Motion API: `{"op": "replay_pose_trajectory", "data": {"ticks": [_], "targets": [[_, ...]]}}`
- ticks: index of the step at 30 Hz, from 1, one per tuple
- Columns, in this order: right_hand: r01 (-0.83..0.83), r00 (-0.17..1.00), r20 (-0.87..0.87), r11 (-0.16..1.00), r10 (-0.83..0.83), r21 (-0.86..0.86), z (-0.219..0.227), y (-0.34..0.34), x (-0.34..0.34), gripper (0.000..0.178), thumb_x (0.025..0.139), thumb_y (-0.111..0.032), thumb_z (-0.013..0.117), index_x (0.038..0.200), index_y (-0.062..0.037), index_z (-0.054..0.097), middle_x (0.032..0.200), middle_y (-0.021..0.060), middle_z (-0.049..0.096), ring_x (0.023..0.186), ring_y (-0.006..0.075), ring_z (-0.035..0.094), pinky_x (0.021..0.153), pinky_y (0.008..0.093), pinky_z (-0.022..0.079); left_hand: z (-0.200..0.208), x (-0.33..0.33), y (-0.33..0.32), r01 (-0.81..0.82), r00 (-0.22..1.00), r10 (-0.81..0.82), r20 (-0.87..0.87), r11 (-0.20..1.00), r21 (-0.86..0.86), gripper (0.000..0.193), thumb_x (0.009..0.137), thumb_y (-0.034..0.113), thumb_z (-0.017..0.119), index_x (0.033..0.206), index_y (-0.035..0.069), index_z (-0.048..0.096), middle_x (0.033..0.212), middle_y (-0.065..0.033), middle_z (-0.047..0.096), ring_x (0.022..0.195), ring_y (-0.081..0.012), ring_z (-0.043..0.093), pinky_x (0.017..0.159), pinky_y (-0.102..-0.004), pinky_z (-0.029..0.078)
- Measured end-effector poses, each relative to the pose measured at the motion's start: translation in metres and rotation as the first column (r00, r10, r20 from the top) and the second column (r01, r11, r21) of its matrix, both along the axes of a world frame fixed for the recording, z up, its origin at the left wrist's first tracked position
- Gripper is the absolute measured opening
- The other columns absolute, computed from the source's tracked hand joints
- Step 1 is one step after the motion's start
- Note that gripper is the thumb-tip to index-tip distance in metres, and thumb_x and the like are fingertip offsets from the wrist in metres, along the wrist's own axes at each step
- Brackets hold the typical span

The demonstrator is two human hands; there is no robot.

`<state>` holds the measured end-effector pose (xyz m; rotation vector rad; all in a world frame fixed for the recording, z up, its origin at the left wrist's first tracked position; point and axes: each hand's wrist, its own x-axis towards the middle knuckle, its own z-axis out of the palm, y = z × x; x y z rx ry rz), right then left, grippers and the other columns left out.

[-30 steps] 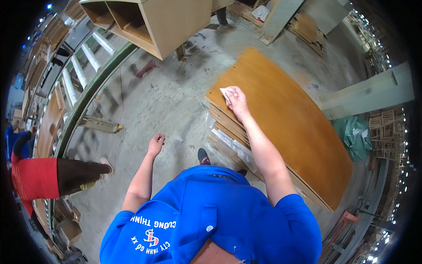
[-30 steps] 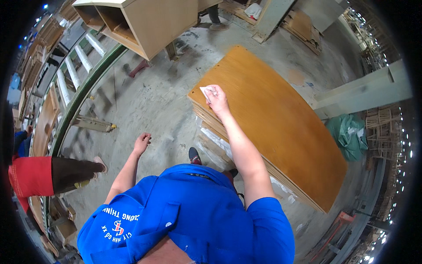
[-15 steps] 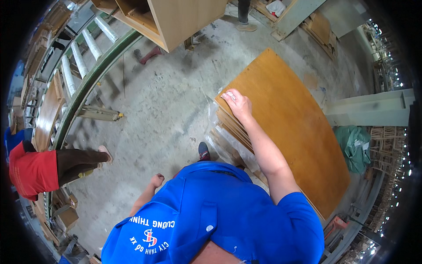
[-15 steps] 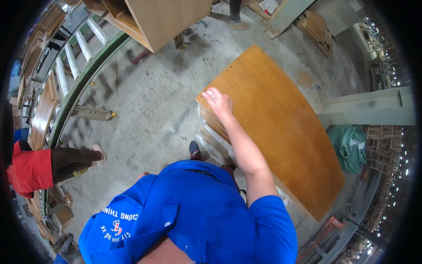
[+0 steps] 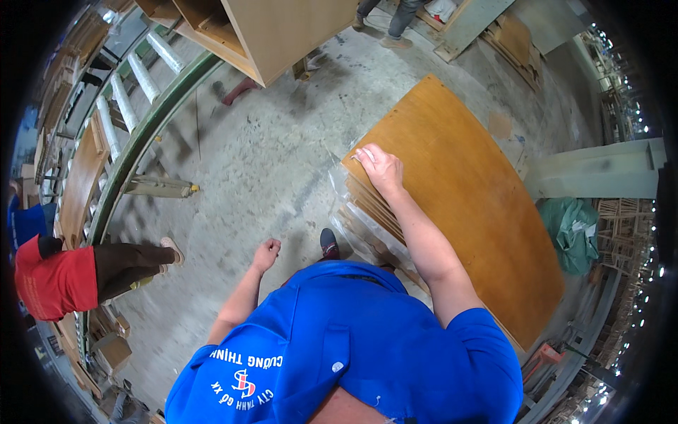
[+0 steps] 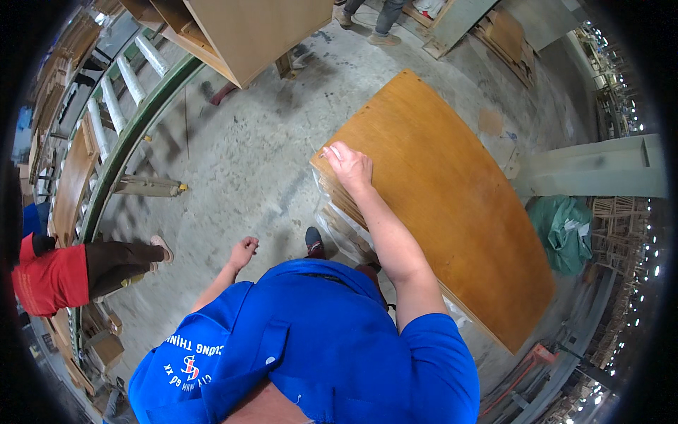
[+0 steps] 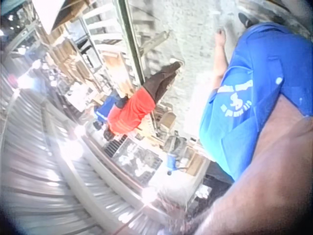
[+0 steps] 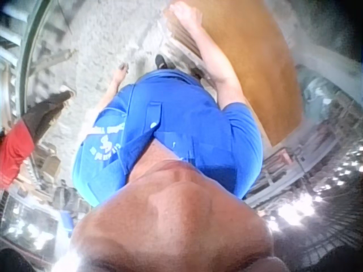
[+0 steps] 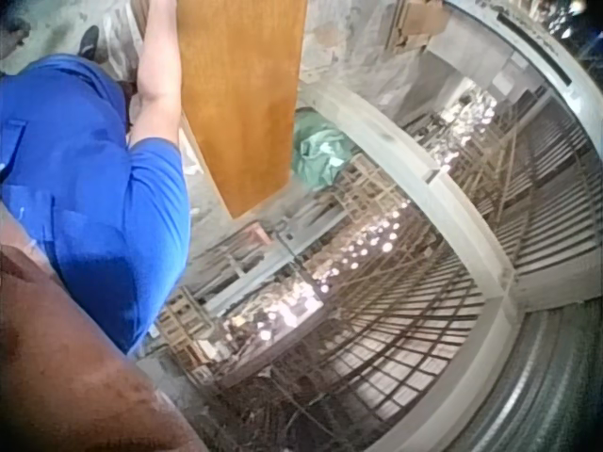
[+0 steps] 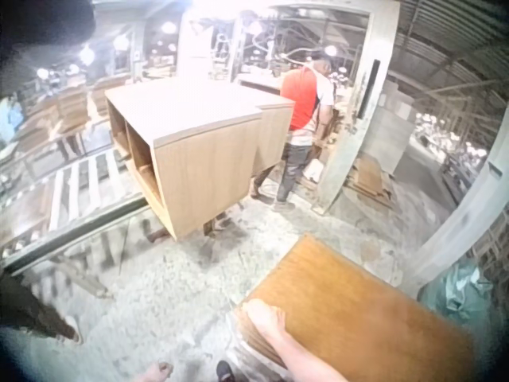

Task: The person wipes the surface of a wooden furniture panel with a white cloth. They move the panel on a roller conveyor, flip it over, and continue wiping the other side. The person also wipes a stack of similar wooden panels on the floor.

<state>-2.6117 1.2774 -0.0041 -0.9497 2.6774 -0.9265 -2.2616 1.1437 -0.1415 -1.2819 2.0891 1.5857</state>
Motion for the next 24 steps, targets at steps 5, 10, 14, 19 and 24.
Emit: {"op": "replay_pose_trajectory", "data": {"ticks": [5,10,14,19,24], "targets": [[0.077,0.997,-0.010,0.996,-0.077,-0.050,-0.002,0.002,-0.019,0.033,0.084,-0.047,0.052,0.088,-0.0156,0.063,0.076,0.0113,0.065,0.074,0.0321,0.063,0.065,0.0411,0.048,0.012,0.027,0.011,0.140,0.975,-0.137,0.177,0.990,-0.006,0.028,0.085,0.028,0.051,0.095,0.003,0.060,0.076,-0.0123,0.064,0.067,-0.0193,0.061,0.065,-0.0322,0.048],[0.177,0.982,-0.051,0.982,-0.181,-0.071,-0.005,0.002,-0.058,0.035,0.084,-0.048,0.051,0.090,-0.0160,0.063,0.079,0.0136,0.065,0.076,0.0337,0.063,0.066,0.0428,0.048,0.034,0.041,0.009,0.065,0.961,-0.073,0.268,0.997,0.039,0.027,0.082,0.025,0.052,0.096,0.003,0.060,0.076,-0.0116,0.064,0.063,-0.0188,0.060,0.062,-0.0325,0.048],[0.256,0.963,-0.070,0.964,-0.261,-0.069,-0.001,-0.003,-0.088,0.036,0.084,-0.049,0.050,0.092,-0.0163,0.062,0.080,0.0156,0.065,0.077,0.0351,0.062,0.066,0.0442,0.048,0.038,0.039,0.001,-0.016,0.972,0.003,0.236,0.999,0.052,0.027,0.082,0.023,0.052,0.100,0.004,0.059,0.078,-0.0086,0.065,0.065,-0.0169,0.062,0.063,-0.0306,0.049],[0.345,0.932,-0.103,0.938,-0.347,-0.038,-0.002,0.000,-0.116,0.037,0.084,-0.050,0.050,0.091,-0.0162,0.062,0.079,0.0160,0.065,0.076,0.0365,0.062,0.066,0.0461,0.048,0.032,0.020,0.004,-0.070,0.987,0.058,0.151,0.995,0.071,0.026,0.083,0.021,0.053,0.101,0.003,0.060,0.081,-0.0081,0.065,0.067,-0.0156,0.062,0.065,-0.0297,0.050],[0.342,0.930,-0.138,0.940,-0.341,-0.022,0.001,-0.002,-0.115,0.036,0.084,-0.049,0.050,0.089,-0.0153,0.062,0.078,0.0150,0.065,0.075,0.0356,0.062,0.065,0.0456,0.048,0.028,0.013,0.011,-0.046,0.990,0.033,0.140,0.995,0.092,0.024,0.082,0.018,0.053,0.099,0.003,0.061,0.081,-0.0081,0.065,0.066,-0.0158,0.062,0.064,-0.0284,0.049]]}}
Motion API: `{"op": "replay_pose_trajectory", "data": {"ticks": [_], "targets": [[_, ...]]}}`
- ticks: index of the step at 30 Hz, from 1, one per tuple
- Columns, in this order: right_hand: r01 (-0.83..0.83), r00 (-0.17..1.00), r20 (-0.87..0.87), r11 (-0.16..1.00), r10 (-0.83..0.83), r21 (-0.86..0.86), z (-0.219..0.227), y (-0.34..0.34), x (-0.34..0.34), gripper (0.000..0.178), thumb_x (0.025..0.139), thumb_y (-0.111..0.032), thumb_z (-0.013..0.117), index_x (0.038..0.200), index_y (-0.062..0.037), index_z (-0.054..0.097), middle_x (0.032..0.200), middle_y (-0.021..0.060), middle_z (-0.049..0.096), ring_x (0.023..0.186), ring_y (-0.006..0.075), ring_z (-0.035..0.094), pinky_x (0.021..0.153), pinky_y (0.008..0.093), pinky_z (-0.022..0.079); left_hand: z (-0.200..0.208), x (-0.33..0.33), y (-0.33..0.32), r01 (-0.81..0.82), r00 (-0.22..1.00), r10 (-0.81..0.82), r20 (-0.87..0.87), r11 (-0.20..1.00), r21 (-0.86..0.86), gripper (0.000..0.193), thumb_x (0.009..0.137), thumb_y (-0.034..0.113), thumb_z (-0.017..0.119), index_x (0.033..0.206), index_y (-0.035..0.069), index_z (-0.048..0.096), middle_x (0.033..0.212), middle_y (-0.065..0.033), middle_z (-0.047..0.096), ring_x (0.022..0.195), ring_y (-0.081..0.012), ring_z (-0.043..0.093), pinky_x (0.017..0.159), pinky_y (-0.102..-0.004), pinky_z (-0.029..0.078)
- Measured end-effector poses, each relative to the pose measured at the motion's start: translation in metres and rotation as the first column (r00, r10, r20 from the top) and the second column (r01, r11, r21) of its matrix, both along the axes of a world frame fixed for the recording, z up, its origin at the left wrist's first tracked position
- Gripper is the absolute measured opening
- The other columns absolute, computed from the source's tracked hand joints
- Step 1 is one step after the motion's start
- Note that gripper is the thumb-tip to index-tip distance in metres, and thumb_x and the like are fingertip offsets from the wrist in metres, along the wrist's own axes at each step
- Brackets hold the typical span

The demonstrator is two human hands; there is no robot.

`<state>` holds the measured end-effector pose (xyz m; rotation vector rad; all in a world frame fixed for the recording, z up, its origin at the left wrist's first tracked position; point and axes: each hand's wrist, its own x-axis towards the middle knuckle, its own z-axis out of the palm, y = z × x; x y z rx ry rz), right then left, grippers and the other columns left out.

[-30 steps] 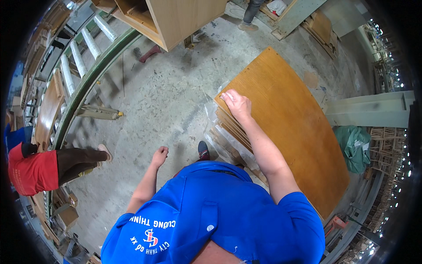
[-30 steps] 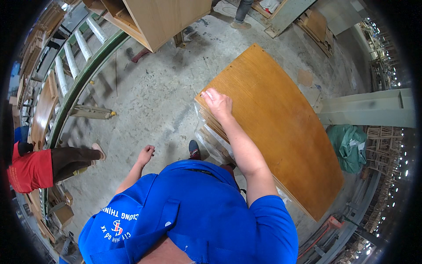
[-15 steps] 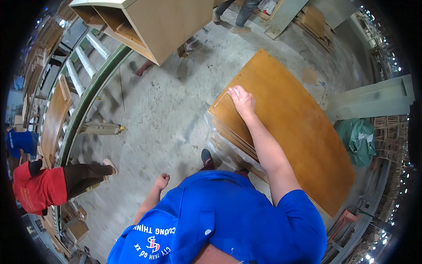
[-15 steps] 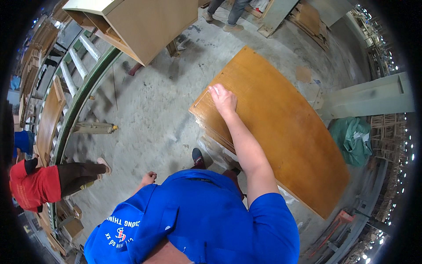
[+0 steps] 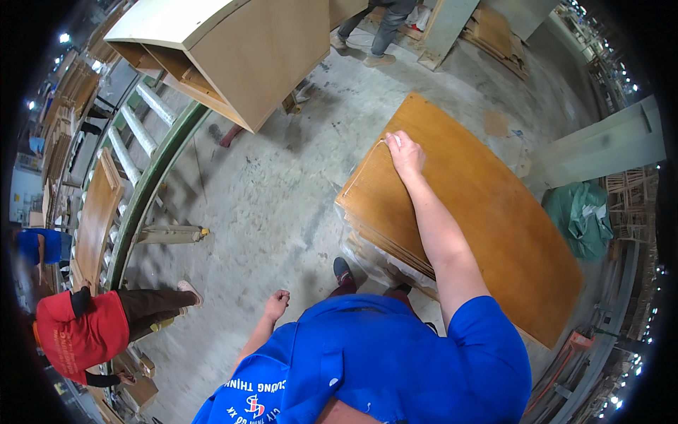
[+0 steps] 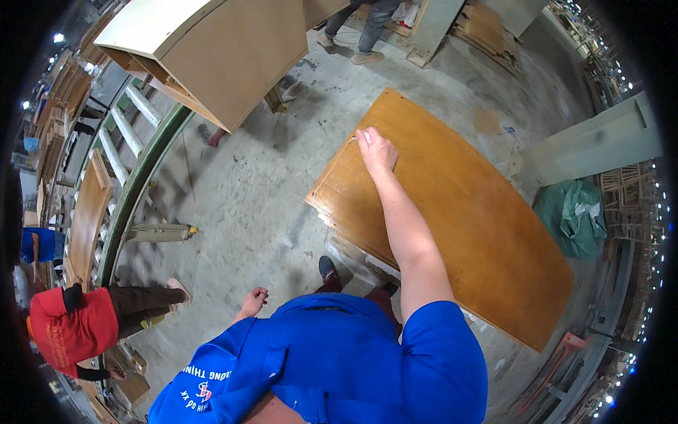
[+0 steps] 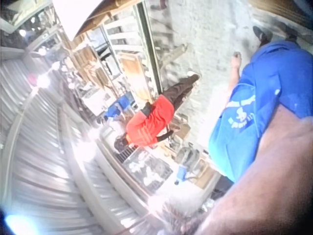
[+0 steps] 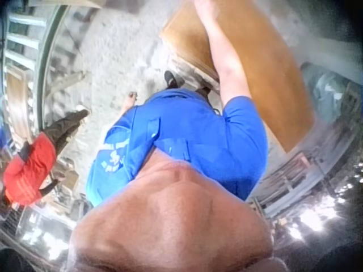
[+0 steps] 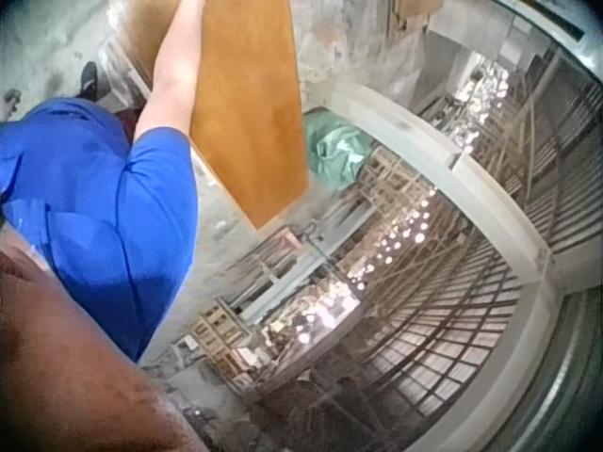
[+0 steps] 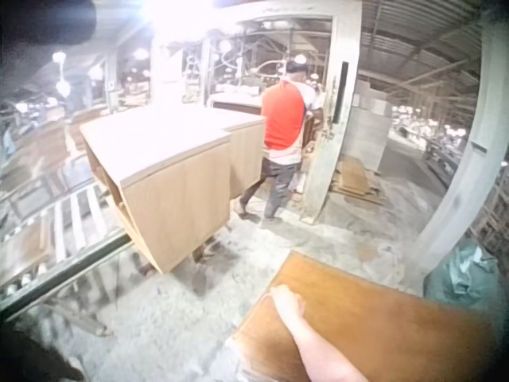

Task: The person wipes the surface of a wooden furniture panel with a white cloth. They move the panel on a roller conveyor, flip it over, and continue wiping the other side. The person also wipes a stack of similar wooden panels on the floor.

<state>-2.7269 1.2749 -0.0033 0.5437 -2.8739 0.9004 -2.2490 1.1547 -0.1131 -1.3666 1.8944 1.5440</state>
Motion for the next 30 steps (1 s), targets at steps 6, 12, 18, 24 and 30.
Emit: {"op": "replay_pose_trajectory", "data": {"ticks": [6,12,18,24,30], "targets": [[0.004,1.000,0.012,1.000,-0.004,-0.002,0.001,0.003,-0.008,0.036,0.084,-0.048,0.050,0.088,-0.0142,0.062,0.077,0.0144,0.065,0.074,0.0346,0.062,0.066,0.0447,0.048,0.010,-0.005,-0.003,0.014,0.999,-0.014,0.045,1.000,-0.002,0.022,0.083,0.018,0.053,0.096,0.002,0.061,0.079,-0.0073,0.064,0.065,-0.0149,0.061,0.062,-0.0283,0.050],[0.048,0.999,0.014,0.998,-0.048,-0.030,-0.001,0.003,-0.030,0.037,0.084,-0.049,0.049,0.089,-0.0152,0.062,0.078,0.0141,0.065,0.076,0.0339,0.062,0.066,0.0437,0.048,0.015,-0.001,-0.010,0.005,0.994,-0.003,0.107,1.000,-0.018,0.022,0.083,0.018,0.053,0.095,0.002,0.061,0.079,-0.0072,0.064,0.065,-0.0152,0.061,0.062,-0.0287,0.050],[0.159,0.987,0.025,0.985,-0.158,-0.069,-0.002,-0.002,-0.073,0.037,0.085,-0.050,0.048,0.092,-0.0165,0.062,0.081,0.0132,0.066,0.078,0.0334,0.062,0.067,0.0430,0.048,0.019,-0.007,-0.014,0.012,0.995,-0.013,0.094,1.000,0.008,0.022,0.085,0.017,0.051,0.100,0.002,0.058,0.085,-0.0078,0.065,0.069,-0.0160,0.062,0.066,-0.0284,0.050],[0.284,0.958,-0.016,0.953,-0.288,-0.107,0.000,-0.005,-0.119,0.037,0.085,-0.050,0.047,0.094,-0.0165,0.061,0.083,0.0134,0.066,0.080,0.0338,0.062,0.066,0.0448,0.048,0.015,-0.006,-0.020,-0.007,0.994,0.003,0.109,0.999,0.043,0.025,0.085,0.016,0.052,0.104,0.001,0.058,0.087,-0.0088,0.064,0.073,-0.0167,0.062,0.067,-0.0291,0.051],[0.319,0.948,-0.006,0.947,-0.320,-0.045,-0.002,-0.008,-0.141,0.037,0.085,-0.049,0.047,0.095,-0.0153,0.060,0.085,0.0149,0.065,0.081,0.0347,0.062,0.066,0.0451,0.048,0.012,-0.006,-0.019,-0.055,0.992,0.049,0.117,0.997,0.051,0.024,0.085,0.014,0.054,0.104,0.000,0.058,0.088,-0.0099,0.064,0.073,-0.0171,0.062,0.066,-0.0283,0.051]]}}
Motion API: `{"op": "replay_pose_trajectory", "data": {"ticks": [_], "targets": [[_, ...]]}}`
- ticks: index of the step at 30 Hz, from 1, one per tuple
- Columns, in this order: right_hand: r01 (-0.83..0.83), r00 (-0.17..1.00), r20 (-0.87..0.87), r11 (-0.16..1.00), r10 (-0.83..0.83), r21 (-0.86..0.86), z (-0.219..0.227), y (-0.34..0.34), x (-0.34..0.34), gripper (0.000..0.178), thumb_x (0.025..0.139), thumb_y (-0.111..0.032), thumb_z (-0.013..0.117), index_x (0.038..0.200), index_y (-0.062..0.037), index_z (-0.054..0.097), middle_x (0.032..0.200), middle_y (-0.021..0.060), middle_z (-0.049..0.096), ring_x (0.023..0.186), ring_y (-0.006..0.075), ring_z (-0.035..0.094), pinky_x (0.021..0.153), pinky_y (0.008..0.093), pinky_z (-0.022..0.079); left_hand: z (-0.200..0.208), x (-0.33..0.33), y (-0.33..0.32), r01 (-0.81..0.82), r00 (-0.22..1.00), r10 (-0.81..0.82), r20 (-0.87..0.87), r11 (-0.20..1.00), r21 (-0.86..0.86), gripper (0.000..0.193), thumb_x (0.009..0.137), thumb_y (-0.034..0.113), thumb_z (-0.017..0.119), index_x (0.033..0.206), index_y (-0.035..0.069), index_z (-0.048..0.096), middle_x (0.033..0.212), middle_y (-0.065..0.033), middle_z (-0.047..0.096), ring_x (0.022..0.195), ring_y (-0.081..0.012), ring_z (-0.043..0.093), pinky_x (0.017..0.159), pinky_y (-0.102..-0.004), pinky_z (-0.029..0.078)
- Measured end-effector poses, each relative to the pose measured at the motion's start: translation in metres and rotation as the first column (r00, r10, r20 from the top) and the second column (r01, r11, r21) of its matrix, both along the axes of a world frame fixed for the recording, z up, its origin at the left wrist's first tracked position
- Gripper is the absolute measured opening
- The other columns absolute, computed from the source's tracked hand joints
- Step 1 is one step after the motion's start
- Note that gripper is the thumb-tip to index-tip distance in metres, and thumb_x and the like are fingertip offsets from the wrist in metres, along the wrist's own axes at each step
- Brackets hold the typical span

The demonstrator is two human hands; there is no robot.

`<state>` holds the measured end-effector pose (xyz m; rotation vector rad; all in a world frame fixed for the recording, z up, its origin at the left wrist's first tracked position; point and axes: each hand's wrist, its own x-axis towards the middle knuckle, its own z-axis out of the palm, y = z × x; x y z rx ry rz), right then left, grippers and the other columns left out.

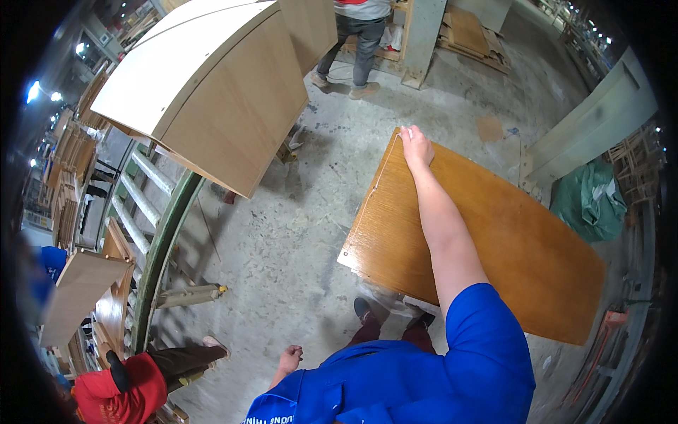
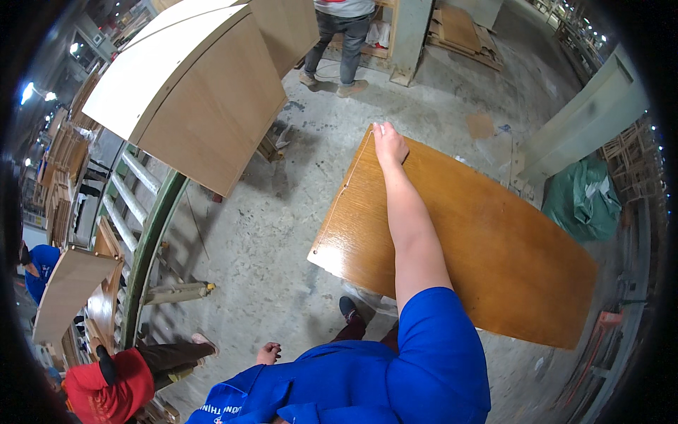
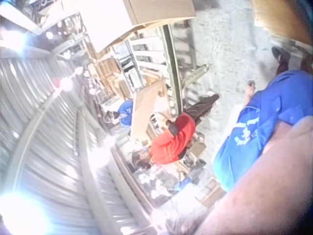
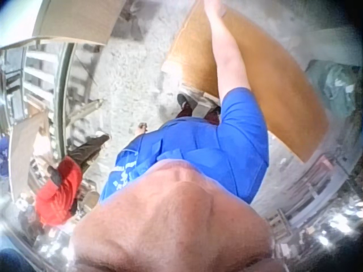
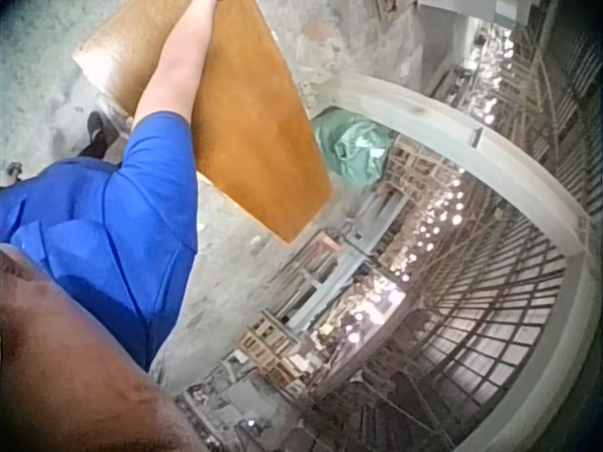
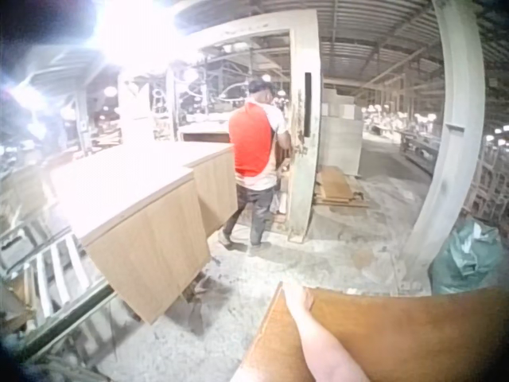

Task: The person wipes the surface of a wooden furniture panel with a white cloth. They move the panel on a roller conveyor, flip it over, and continue wiping the other side. The person also wipes a stack of similar wooden panels on the floor.

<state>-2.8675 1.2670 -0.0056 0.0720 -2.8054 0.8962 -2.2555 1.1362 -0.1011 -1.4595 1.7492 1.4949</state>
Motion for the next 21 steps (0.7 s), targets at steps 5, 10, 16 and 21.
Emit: {"op": "replay_pose_trajectory", "data": {"ticks": [5,10,16,21], "targets": [[-0.028,1.000,0.014,0.997,0.027,0.072,0.001,0.003,-0.006,0.036,0.084,-0.048,0.048,0.093,-0.0150,0.060,0.085,0.0146,0.065,0.081,0.0351,0.062,0.067,0.0454,0.048,-0.004,-0.001,-0.003,0.037,0.999,-0.037,0.003,0.999,0.000,0.024,0.085,0.014,0.054,0.103,0.000,0.059,0.088,-0.0099,0.065,0.073,-0.0176,0.063,0.066,-0.0286,0.051],[-0.036,0.999,0.009,0.998,0.035,0.054,0.004,-0.002,-0.005,0.035,0.085,-0.048,0.048,0.092,-0.0152,0.060,0.084,0.0143,0.065,0.080,0.0350,0.062,0.067,0.0454,0.048,-0.005,-0.003,-0.004,0.013,1.000,-0.013,-0.003,1.000,-0.005,0.024,0.085,0.015,0.055,0.103,0.001,0.059,0.088,-0.0094,0.065,0.071,-0.0173,0.063,0.065,-0.0285,0.051],[0.051,0.998,0.021,0.999,-0.051,-0.005,0.002,0.013,-0.018,0.035,0.084,-0.048,0.049,0.095,-0.0166,0.061,0.084,0.0154,0.065,0.081,0.0347,0.062,0.068,0.0449,0.049,-0.004,-0.007,-0.007,0.027,1.000,-0.027,0.000,1.000,-0.006,0.023,0.085,0.016,0.055,0.103,0.001,0.059,0.088,-0.0086,0.065,0.071,-0.0166,0.063,0.065,-0.0280,0.051],[0.084,0.996,0.005,0.996,-0.084,-0.001,0.001,0.029,-0.017,0.035,0.084,-0.047,0.050,0.095,-0.0162,0.062,0.085,0.0154,0.065,0.081,0.0349,0.062,0.069,0.0449,0.049,-0.001,-0.009,-0.007,0.041,0.999,-0.041,0.017,0.999,0.005,0.023,0.086,0.017,0.055,0.103,0.002,0.059,0.088,-0.0083,0.065,0.071,-0.0163,0.063,0.066,-0.0281,0.051]]}}
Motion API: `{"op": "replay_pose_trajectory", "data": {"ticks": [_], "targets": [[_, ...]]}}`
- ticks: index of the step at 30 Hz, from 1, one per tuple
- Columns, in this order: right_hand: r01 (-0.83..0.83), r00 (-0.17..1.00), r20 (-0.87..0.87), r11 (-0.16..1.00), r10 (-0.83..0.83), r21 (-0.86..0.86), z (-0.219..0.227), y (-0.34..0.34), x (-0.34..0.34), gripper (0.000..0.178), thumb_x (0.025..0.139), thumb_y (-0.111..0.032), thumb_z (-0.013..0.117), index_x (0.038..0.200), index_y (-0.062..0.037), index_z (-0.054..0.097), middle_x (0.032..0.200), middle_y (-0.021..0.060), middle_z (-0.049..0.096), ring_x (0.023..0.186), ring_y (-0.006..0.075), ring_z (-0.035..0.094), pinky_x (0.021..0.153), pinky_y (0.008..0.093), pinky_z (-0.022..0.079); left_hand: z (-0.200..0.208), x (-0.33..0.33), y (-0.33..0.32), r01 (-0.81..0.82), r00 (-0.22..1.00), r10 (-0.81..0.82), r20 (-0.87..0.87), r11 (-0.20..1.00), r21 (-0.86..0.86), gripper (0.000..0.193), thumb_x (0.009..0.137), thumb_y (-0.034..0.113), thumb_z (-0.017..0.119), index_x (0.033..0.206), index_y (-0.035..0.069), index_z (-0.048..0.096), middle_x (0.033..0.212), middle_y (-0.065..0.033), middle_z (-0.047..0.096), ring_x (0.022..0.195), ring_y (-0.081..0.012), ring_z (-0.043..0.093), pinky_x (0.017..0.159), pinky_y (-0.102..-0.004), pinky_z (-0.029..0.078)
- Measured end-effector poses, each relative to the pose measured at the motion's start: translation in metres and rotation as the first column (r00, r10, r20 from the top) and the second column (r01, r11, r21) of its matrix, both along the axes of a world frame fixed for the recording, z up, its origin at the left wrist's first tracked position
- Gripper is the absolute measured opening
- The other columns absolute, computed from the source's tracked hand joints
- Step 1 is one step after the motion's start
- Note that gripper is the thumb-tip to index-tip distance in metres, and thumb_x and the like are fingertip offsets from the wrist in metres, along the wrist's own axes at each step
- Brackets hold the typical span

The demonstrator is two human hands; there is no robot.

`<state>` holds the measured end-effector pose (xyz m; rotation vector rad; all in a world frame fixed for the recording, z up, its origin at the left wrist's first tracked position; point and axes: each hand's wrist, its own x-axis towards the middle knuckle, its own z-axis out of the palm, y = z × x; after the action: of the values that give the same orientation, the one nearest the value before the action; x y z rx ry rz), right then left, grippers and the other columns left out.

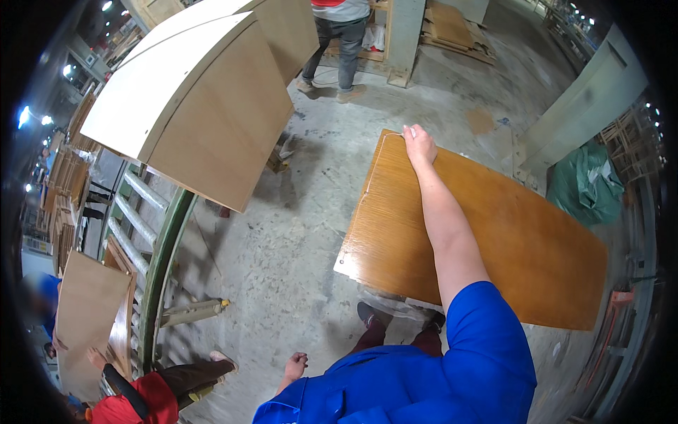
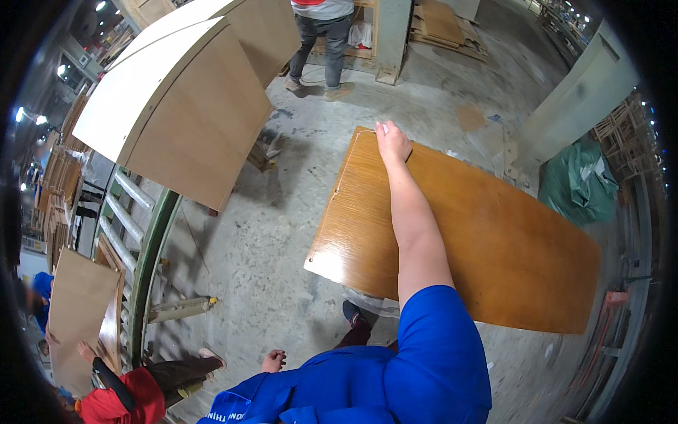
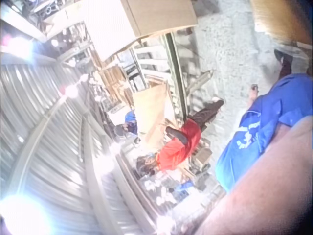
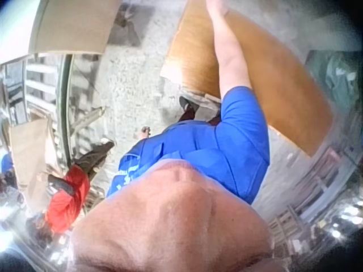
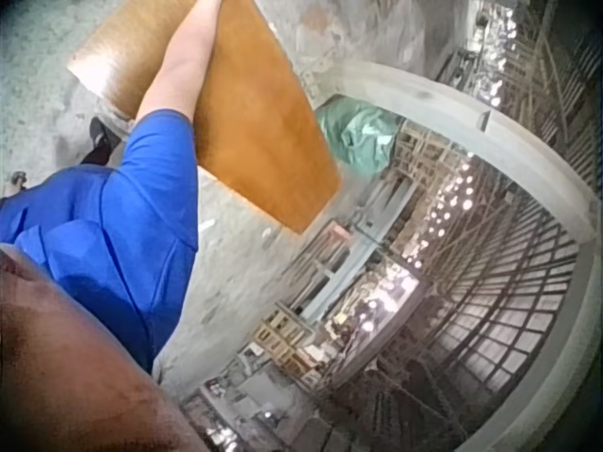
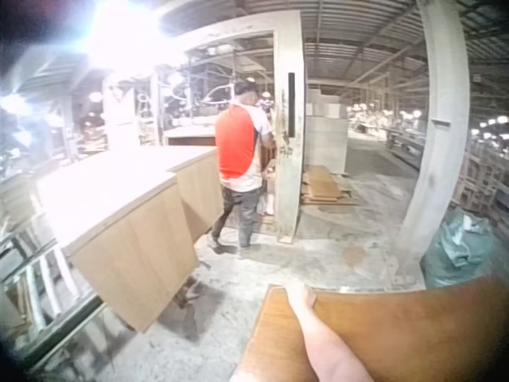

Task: The person wipes the surface of a wooden furniture panel with a white cloth. They move the panel on a roller conveyor, flip it over, and continue wiping the other side. The person also wipes a stack of similar wooden panels on the floor.

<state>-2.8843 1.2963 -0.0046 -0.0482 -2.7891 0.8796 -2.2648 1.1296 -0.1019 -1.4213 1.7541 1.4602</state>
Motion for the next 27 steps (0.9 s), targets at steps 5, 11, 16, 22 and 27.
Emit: {"op": "replay_pose_trajectory", "data": {"ticks": [5,11,16,22,27], "targets": [[-0.028,0.999,0.017,0.999,0.027,0.033,0.003,0.002,0.004,0.035,0.084,-0.046,0.050,0.095,-0.0152,0.062,0.085,0.0142,0.066,0.082,0.0344,0.062,0.070,0.0443,0.049,0.002,-0.004,0.005,0.026,1.000,-0.026,0.005,1.000,-0.011,0.023,0.086,0.016,0.054,0.103,0.001,0.059,0.089,-0.0090,0.064,0.073,-0.0171,0.063,0.067,-0.0286,0.052],[-0.024,0.999,-0.037,1.000,0.024,-0.001,0.004,0.011,0.005,0.035,0.084,-0.046,0.049,0.094,-0.0152,0.062,0.085,0.0136,0.065,0.083,0.0341,0.062,0.070,0.0440,0.049,0.003,-0.015,0.011,0.017,0.997,-0.016,-0.070,1.000,0.008,0.022,0.086,0.014,0.053,0.103,0.001,0.058,0.089,-0.0096,0.064,0.073,-0.0175,0.063,0.067,-0.0288,0.052],[-0.018,0.999,0.043,1.000,0.018,-0.010,0.007,0.030,0.009,0.035,0.084,-0.047,0.049,0.094,-0.0160,0.061,0.086,0.0135,0.065,0.084,0.0338,0.062,0.070,0.0444,0.049,0.007,-0.013,0.026,0.038,0.999,-0.038,-0.028,0.999,-0.004,0.022,0.086,0.014,0.053,0.102,0.000,0.058,0.088,-0.0092,0.064,0.072,-0.0175,0.063,0.066,-0.0286,0.052],[0.056,0.998,0.028,0.998,-0.055,-0.025,0.007,0.088,0.014,0.035,0.083,-0.048,0.049,0.095,-0.0171,0.062,0.086,0.0135,0.065,0.084,0.0336,0.062,0.069,0.0441,0.049,0.008,-0.017,0.044,0.076,0.997,-0.076,0.000,0.997,0.006,0.023,0.086,0.015,0.053,0.103,0.000,0.058,0.087,-0.0087,0.063,0.072,-0.0174,0.062,0.065,-0.0289,0.052],[0.137,0.990,0.021,0.990,-0.137,-0.019,0.004,0.147,0.021,0.036,0.083,-0.049,0.050,0.097,-0.0187,0.062,0.087,0.0132,0.065,0.084,0.0337,0.061,0.070,0.0435,0.048,0.005,-0.029,0.058,0.138,0.989,-0.137,-0.064,0.990,0.017,0.023,0.086,0.015,0.052,0.103,0.000,0.058,0.087,-0.0083,0.063,0.073,-0.0177,0.062,0.066,-0.0293,0.051]]}}
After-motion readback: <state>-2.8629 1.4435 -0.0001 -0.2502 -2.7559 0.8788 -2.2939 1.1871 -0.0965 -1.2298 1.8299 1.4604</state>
